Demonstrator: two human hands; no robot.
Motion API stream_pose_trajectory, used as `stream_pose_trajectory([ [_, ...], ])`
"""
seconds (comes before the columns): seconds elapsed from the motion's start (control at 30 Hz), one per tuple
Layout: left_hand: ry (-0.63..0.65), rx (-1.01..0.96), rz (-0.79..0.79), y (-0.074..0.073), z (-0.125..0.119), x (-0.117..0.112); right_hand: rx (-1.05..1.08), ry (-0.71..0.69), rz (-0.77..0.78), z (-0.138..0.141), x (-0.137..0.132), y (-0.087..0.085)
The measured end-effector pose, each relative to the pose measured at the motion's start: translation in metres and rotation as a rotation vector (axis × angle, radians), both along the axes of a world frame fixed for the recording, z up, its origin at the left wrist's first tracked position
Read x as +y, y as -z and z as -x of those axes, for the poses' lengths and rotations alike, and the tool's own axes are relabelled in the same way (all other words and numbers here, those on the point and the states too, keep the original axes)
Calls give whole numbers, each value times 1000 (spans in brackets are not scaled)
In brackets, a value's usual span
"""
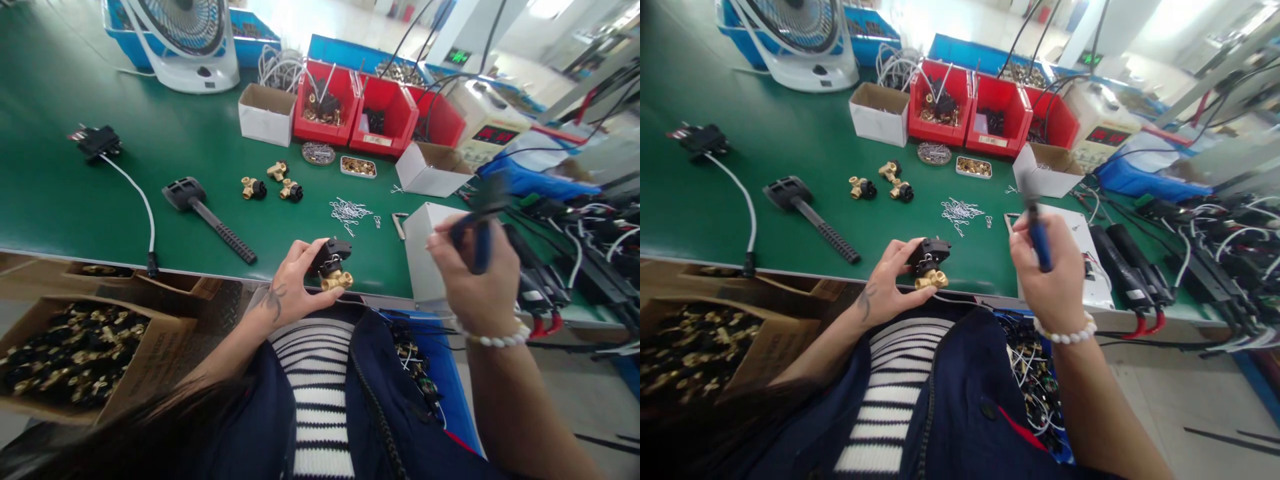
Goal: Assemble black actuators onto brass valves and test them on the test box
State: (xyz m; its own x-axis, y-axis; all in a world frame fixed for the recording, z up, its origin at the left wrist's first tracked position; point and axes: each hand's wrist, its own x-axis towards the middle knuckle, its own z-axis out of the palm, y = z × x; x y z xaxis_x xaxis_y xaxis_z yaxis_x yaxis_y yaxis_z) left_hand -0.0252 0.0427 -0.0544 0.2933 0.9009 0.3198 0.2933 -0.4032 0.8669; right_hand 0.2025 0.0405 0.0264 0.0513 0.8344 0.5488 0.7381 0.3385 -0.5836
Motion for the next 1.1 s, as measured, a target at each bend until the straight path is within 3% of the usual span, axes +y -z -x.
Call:
stream_pose_trajectory([
  [0.07,-2,7,0,0,0,0,118,58,-113,2,0,3],
  [0.1,-3,10,2,0,-1,0,66,19,-44,3,0,6],
  [0.2,-3,1,8,1,-1,0,-287,-194,380,2,-2,6],
  [0.23,-2,-7,9,1,0,0,-344,-225,441,1,-3,4],
  [0.27,0,-12,10,2,0,0,-334,-212,420,0,-3,1],
  [0.37,-5,-2,5,2,0,0,-32,-30,47,1,-2,-4],
  [0.43,-10,12,6,1,-1,0,89,51,-86,4,-2,1],
  [0.5,-10,16,12,1,-1,0,10,0,34,6,-4,7],
  [0.57,-11,14,21,0,-1,0,-187,-145,299,5,-5,9],
  [0.63,-8,8,27,0,-1,0,-264,-198,386,2,-5,4],
  [0.8,-11,28,8,-1,-1,0,48,69,-62,0,-3,0],
  [0.83,-12,33,6,-1,-1,0,29,57,-53,0,-2,3],
  [0.93,-13,36,9,-1,-1,0,-221,-144,263,0,-3,11],
  [1.0,-12,31,13,-1,-1,-1,-301,-212,361,-1,-3,8],
  [1.03,-11,29,13,-1,-1,-1,-284,-184,325,-2,-3,4],
  [1.1,-10,29,8,-1,-1,-1,-114,-60,98,-1,-3,0],
])
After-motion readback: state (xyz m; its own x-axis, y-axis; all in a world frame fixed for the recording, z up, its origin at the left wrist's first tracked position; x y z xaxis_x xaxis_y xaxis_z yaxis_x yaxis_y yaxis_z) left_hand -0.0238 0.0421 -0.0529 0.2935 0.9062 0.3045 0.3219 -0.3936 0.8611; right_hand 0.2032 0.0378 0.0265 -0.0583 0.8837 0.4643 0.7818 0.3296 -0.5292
